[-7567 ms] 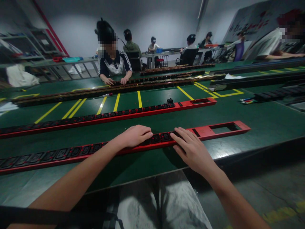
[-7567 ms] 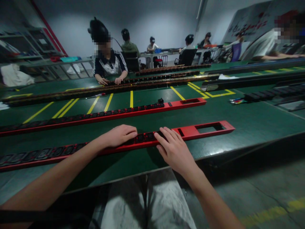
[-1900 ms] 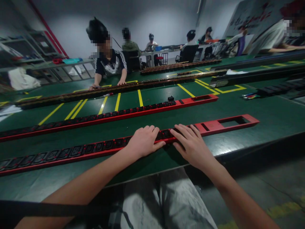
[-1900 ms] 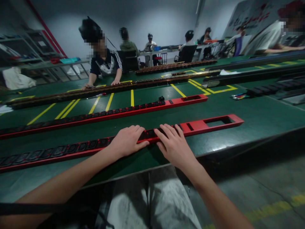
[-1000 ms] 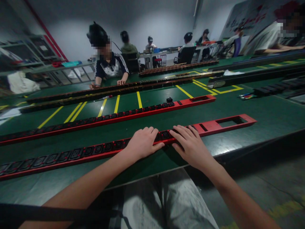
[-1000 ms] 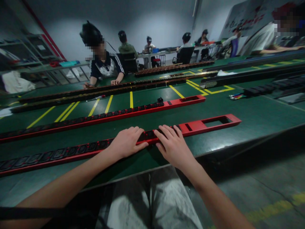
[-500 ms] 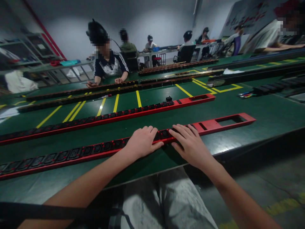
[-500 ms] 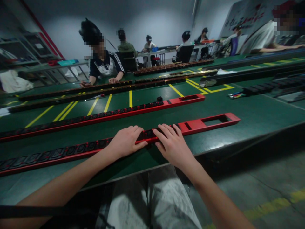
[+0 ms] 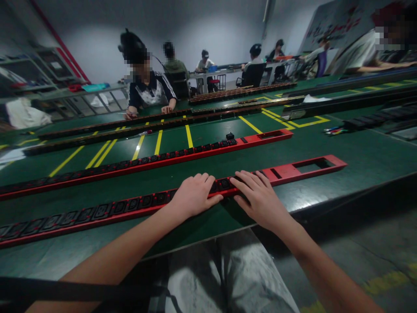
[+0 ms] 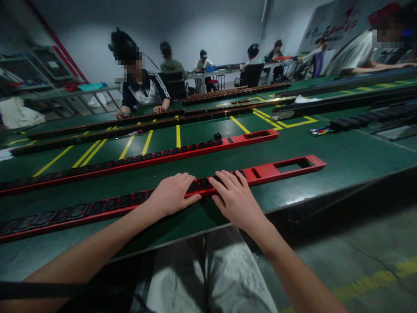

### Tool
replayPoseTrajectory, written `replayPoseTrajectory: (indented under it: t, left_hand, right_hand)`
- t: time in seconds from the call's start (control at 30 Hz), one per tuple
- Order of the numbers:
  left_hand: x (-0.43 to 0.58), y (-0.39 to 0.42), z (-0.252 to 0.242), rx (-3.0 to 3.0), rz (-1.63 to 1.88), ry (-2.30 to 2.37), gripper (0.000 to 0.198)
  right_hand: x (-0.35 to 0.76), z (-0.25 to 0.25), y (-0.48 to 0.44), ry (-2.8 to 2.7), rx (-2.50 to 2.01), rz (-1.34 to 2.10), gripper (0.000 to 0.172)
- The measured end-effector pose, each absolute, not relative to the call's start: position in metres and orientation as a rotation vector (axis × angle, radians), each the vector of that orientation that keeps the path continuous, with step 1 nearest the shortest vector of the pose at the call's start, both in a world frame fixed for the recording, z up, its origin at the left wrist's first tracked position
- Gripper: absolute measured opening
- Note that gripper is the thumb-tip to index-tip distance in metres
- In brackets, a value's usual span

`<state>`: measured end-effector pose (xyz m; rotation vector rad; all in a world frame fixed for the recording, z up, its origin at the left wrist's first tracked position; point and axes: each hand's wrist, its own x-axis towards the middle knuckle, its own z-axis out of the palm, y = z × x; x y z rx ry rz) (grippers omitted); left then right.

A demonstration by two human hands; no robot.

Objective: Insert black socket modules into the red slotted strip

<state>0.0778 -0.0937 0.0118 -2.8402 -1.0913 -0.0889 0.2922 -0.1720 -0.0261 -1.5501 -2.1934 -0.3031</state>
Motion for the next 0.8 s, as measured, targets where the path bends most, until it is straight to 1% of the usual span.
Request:
replayPoseTrajectory:
  t: [0.37,0.47,0.6,0.7,0.8]
  left_hand:
    - [0.0785,-0.0941,0.0128,-2.835,-0.080,-1.089,0.045]
    - [0.0786,-0.0939,0.0127,-2.836,-0.070,-1.089,0.044]
    - [0.0781,-0.0937,0.0126,-2.836,-0.077,-1.090,0.043]
    - [0.0782,-0.0937,0.0132,-2.837,-0.088,-1.091,0.044]
    - [0.0788,-0.0941,0.0141,-2.844,-0.071,-1.092,0.041]
  right_hand:
    - [0.2927,-0.0268,-0.1715,-2.187,-1.543,-0.304,0.045]
    - [0.2925,-0.0264,-0.1714,-2.190,-1.543,-0.302,0.043]
    - [0.2926,-0.0260,-0.1718,-2.187,-1.552,-0.291,0.046]
    - [0.2926,-0.0257,-0.1723,-2.201,-1.556,-0.297,0.042]
    - [0.2927,-0.0259,-0.1722,-2.185,-1.560,-0.284,0.048]
